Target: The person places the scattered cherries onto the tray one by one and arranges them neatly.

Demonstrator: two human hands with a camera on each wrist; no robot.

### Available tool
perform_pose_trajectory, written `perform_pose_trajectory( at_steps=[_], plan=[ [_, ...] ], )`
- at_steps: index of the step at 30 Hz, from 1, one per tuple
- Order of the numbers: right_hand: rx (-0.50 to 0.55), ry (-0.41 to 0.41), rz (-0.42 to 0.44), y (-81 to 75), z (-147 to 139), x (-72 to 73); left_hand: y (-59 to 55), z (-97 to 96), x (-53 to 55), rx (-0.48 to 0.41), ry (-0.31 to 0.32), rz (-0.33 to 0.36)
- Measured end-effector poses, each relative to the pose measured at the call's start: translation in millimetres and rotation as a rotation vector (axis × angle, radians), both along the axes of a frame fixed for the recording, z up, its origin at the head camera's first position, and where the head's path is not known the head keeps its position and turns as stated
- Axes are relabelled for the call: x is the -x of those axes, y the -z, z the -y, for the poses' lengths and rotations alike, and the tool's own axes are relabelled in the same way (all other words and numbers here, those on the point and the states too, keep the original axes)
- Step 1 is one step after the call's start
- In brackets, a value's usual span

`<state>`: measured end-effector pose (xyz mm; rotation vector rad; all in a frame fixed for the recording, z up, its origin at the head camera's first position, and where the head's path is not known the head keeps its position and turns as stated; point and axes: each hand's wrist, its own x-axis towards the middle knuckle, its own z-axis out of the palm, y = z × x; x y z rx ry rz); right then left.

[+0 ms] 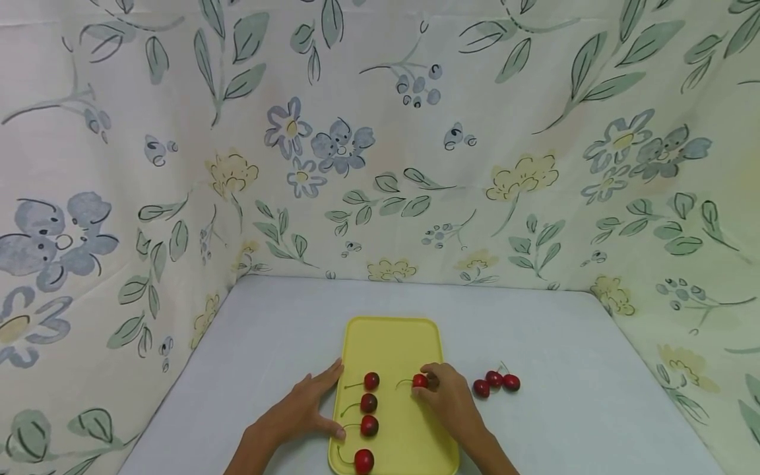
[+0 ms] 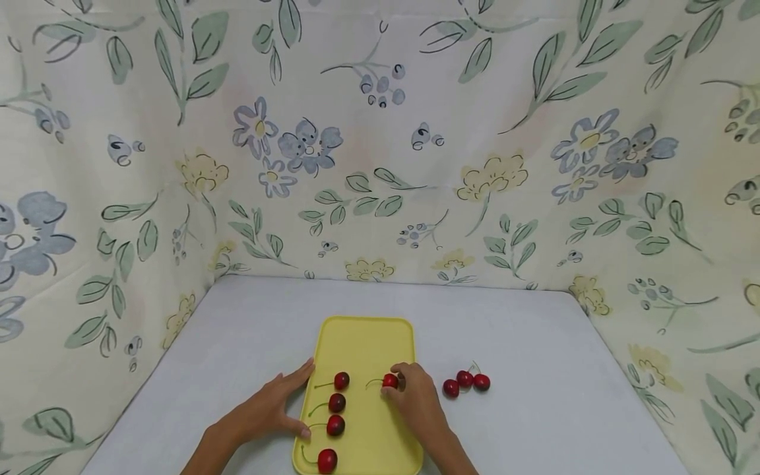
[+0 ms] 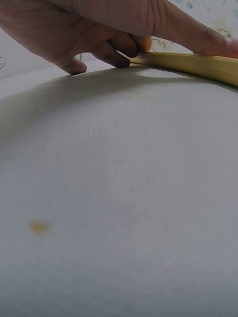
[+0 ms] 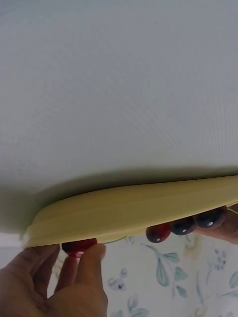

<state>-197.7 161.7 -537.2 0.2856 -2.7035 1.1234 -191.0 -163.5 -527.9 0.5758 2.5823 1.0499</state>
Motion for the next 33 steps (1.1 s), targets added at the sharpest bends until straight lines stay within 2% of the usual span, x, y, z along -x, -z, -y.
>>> perform_pose_trajectory(
  at_steps=[6,13,20,26,33],
  plan=[
    [0.033,0.010,-0.019,-2.7,-3.0,-3.3,0.7,0.3,-0.4,0.000,-0.003,0.001],
    [0.078,0.018,0.028,-6.3,-7.9,-5.9,1.8,1.0,-0.4,0.003,-0.004,-0.007],
    [0.108,0.058,0.071,-9.7,-15.5,-7.6,1.9,1.3,0.1,0.001,0.003,-0.010],
    [0.100,0.094,0.087,-12.1,-24.8,-9.0,2.7,1.1,0.7,0.002,0.002,-0.011],
    [0.040,0.141,0.089,-15.7,-38.2,-11.3,3.4,1.2,0.8,0.000,0.003,-0.006]
  ],
)
